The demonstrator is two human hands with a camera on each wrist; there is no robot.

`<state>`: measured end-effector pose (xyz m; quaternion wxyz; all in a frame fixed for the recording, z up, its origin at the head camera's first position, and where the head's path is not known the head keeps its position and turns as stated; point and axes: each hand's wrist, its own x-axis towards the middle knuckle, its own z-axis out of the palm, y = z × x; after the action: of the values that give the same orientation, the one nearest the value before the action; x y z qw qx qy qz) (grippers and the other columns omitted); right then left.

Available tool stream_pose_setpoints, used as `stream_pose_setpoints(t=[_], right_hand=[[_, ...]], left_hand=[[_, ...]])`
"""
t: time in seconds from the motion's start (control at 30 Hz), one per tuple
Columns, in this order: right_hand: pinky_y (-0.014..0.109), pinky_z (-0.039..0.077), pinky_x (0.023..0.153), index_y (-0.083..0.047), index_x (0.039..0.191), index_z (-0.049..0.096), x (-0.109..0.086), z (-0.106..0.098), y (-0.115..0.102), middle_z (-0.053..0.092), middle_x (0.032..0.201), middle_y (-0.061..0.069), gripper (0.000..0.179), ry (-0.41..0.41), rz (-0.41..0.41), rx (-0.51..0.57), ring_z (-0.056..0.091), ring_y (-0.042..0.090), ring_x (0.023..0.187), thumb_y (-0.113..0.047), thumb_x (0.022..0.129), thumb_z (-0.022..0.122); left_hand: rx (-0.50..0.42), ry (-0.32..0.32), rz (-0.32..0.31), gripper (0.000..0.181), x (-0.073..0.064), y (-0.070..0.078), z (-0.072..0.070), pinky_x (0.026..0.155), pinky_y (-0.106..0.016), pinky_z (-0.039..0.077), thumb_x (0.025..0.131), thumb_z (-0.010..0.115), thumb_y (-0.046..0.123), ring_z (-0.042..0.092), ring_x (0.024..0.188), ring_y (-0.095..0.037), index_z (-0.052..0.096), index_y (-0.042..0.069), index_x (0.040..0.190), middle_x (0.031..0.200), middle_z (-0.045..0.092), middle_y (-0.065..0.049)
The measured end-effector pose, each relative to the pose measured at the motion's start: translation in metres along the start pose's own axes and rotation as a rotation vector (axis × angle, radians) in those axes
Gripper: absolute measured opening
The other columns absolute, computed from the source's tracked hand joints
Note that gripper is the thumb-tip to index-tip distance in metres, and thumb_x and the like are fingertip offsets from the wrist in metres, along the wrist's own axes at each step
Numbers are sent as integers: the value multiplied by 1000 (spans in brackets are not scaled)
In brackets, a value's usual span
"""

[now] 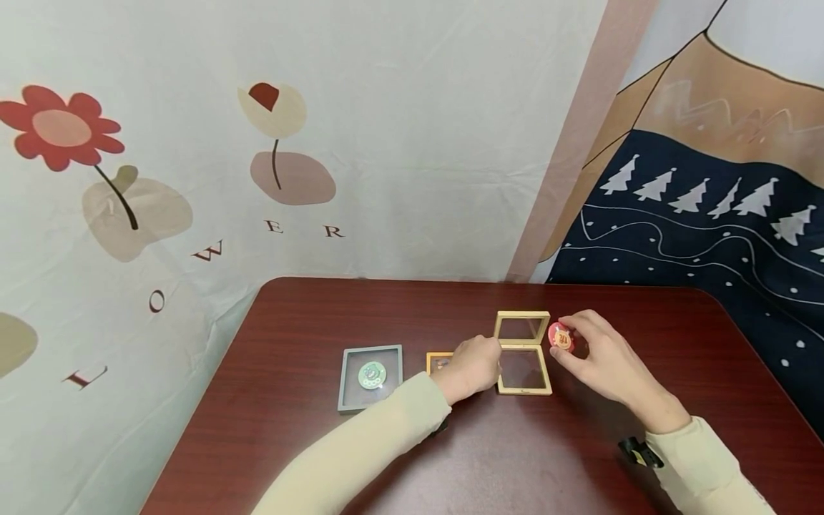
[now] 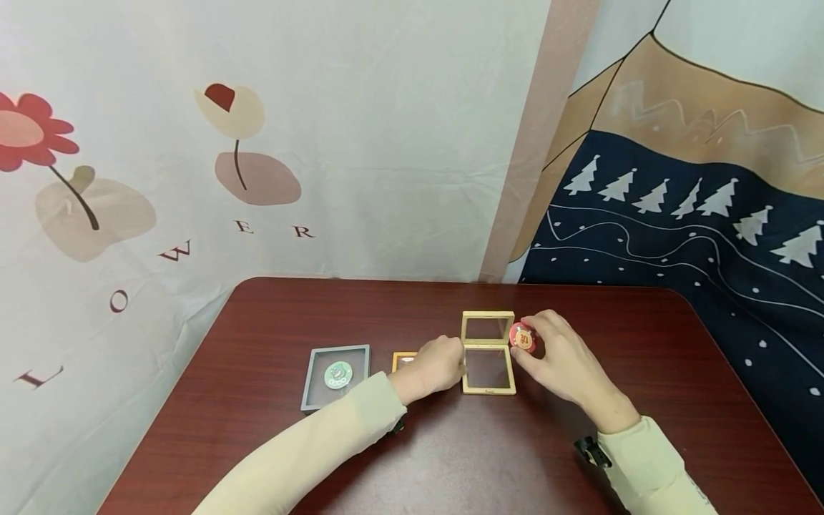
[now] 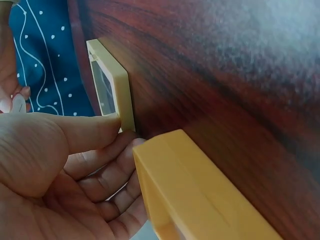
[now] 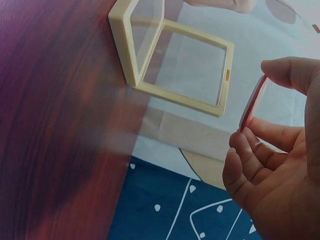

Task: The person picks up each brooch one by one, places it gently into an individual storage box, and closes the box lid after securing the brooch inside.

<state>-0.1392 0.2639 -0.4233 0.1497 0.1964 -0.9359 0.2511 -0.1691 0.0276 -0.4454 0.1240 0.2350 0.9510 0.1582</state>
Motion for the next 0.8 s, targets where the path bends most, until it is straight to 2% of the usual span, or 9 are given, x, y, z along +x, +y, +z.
stream_pose_setpoints(t=[0.27,0.43,0.6,0.8], right_hand=[[47,56,80,-4,118,71,-3,10,-6,64,109,3,40,2,-48,9,62,21,94,-14,82,86],[46,57,82,0,119,72,-6,18,-10,64,110,4,44,-37,-57,4,62,20,97,-17,81,88],[44,57,83,1,121,72,-9,25,-15,63,110,3,47,-92,-57,7,61,18,97,-19,82,88],[39,54,82,1,118,73,-13,37,-17,63,109,2,43,-113,-103,10,59,15,95,-17,82,87]], left_hand=[[4,10,21,42,-5,2,3,57,-26,41,100,69,12,44,55,-11,53,15,60,54,48,6],[33,29,27,39,-7,3,5,59,-27,46,97,71,13,50,58,-10,57,16,61,57,54,7],[26,27,27,40,-9,4,6,57,-28,45,96,72,14,50,57,-11,57,15,60,56,53,6],[14,30,16,39,-11,6,8,54,-27,43,96,73,14,50,55,-10,57,16,60,56,53,7]])
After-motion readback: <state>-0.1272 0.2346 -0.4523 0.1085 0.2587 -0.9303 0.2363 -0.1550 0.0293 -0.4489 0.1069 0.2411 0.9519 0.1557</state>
